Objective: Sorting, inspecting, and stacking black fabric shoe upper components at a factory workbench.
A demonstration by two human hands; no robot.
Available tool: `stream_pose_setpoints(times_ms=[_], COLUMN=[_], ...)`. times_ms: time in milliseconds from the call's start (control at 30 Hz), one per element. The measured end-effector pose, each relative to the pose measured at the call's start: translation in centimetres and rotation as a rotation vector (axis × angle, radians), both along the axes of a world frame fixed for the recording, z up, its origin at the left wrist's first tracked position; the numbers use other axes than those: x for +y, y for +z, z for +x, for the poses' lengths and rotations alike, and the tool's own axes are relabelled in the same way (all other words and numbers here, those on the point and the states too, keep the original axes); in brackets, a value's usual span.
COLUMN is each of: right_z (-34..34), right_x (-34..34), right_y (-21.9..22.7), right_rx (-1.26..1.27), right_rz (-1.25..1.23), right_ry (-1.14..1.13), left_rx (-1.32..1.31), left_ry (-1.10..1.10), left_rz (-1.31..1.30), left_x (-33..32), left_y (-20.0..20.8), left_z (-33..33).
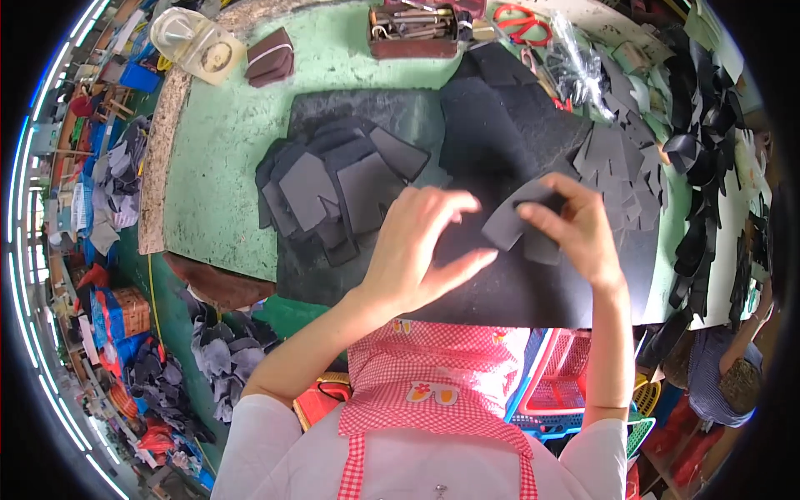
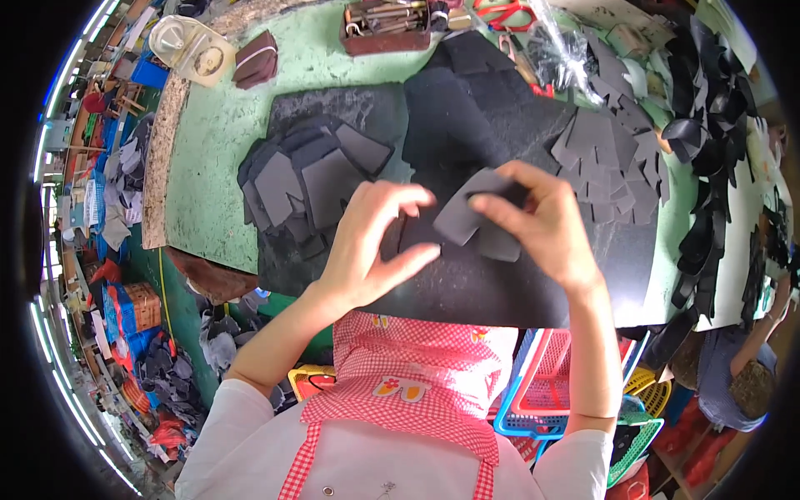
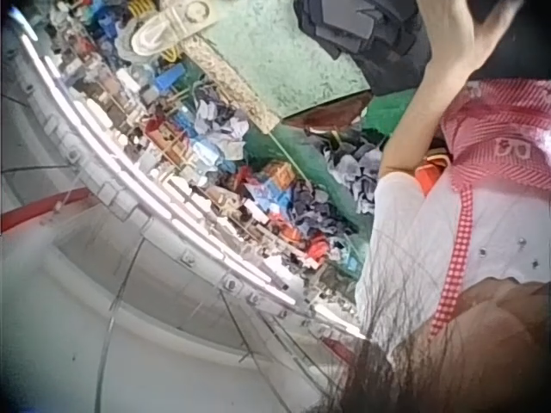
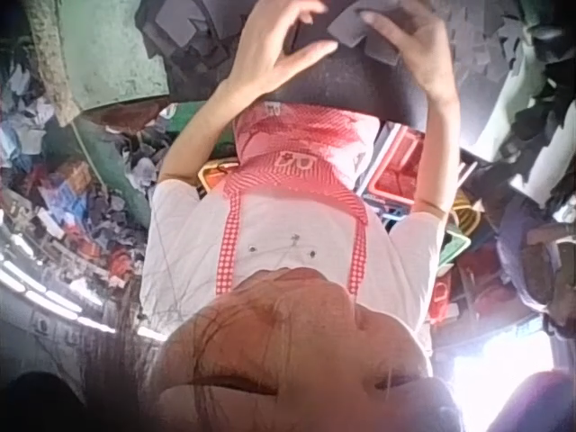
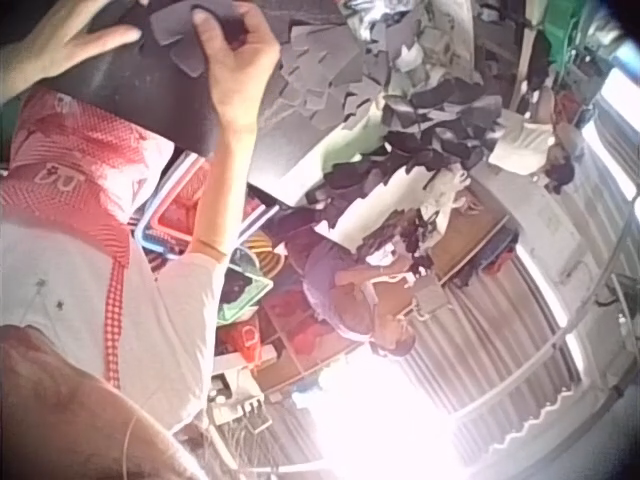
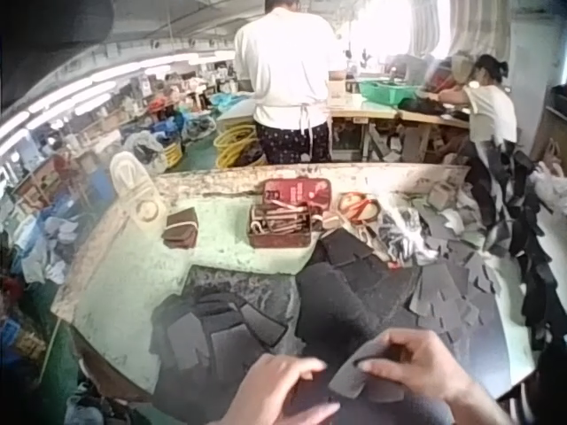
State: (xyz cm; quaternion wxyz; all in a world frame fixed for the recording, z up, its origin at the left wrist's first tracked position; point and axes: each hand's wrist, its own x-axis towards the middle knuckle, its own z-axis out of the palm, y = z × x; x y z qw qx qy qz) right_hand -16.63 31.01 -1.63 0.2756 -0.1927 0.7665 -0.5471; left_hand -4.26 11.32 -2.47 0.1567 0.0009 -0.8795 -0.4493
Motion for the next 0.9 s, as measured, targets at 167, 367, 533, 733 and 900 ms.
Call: stream_pose_setpoints(times_ms=[167,367,533,733,900], right_z=[2.1,2.8,3.1,3.3,3.5], right_x=[-0.8,-0.8,-1.0,-1.7,-1.7], right_y=[0.0,0.0,-0.5,0.1,-0.8], right_rx=[-0.309,-0.264,-0.114,0.243,0.691], right_rz=[-0.116,0.167,0.300,0.590,0.406], right_ry=[-0.037,0.015,0.039,0.157,0.036], left_rx=[-0.335,-0.471,-0.481,-0.277,-0.248], left_ry=[-0.031,-0.032,-0.066,-0.099,-0.010], left_rz=[0.360,0.276,0.117,-0.308,-0.396], left_x=[-0.3,-1.5,-1.6,-1.4,-0.3], left_y=[-0.5,-1.7,-2.1,-2.3,-0.6], left_z=[0.1,1.3,0.7,0.1,-0.4])
